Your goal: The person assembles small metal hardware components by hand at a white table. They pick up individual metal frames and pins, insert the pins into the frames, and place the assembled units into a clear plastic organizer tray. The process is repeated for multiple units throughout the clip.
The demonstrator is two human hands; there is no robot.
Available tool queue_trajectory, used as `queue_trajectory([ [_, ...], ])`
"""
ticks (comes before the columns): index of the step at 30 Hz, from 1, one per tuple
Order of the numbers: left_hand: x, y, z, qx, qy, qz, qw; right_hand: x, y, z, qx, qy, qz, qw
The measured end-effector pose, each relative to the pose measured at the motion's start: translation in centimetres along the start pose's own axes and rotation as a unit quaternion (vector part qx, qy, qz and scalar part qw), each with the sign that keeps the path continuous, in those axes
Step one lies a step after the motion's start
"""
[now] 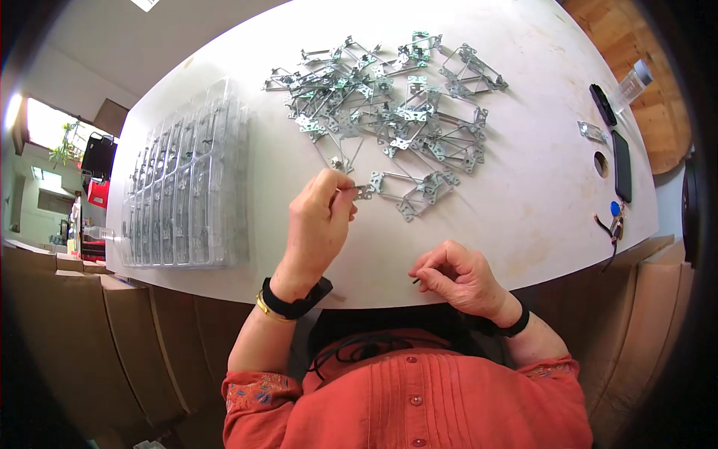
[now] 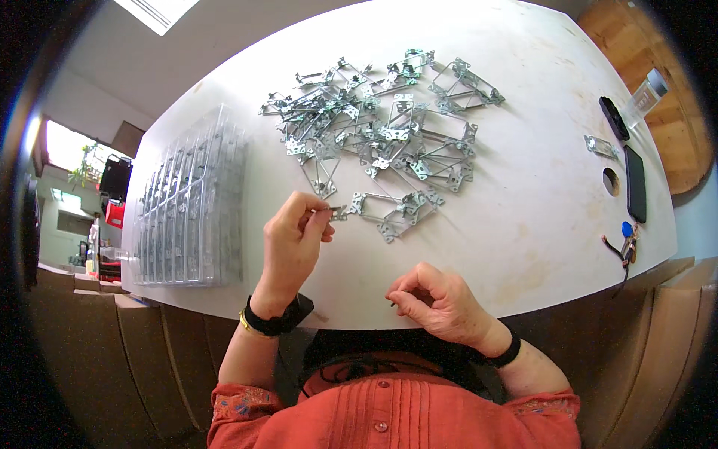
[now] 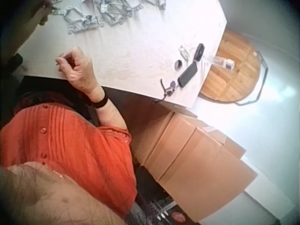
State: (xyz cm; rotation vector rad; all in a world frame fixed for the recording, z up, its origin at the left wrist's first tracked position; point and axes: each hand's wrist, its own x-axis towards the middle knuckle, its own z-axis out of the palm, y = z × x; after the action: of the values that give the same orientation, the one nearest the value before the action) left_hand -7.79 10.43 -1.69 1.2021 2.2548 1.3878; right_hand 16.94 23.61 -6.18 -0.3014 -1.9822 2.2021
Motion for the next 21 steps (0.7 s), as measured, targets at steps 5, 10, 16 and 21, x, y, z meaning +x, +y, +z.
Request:
queue_trajectory([
  [5, -2.5, 0.9, 0.1, 0.021, -0.021, 0.137, 0.99, 0.0, -0.3, 0.5, 0.051, 0.051, 0.021, 0.997],
  [10, -5.4, 3.4, 1.4, 0.116, -0.084, 0.206, 0.968, 0.3, -0.7, 0.5, 0.13, 0.117, 0.048, 0.984],
  [16, -8.0, 3.4, 2.8, 0.105, -0.166, 0.223, 0.955, 0.6, -1.8, 0.1, 0.187, 0.094, 0.073, 0.975],
  [21, -8.3, 3.5, 2.8, 0.078, -0.166, 0.226, 0.957, 0.2, -1.9, 0.6, 0.184, 0.091, 0.071, 0.976],
])
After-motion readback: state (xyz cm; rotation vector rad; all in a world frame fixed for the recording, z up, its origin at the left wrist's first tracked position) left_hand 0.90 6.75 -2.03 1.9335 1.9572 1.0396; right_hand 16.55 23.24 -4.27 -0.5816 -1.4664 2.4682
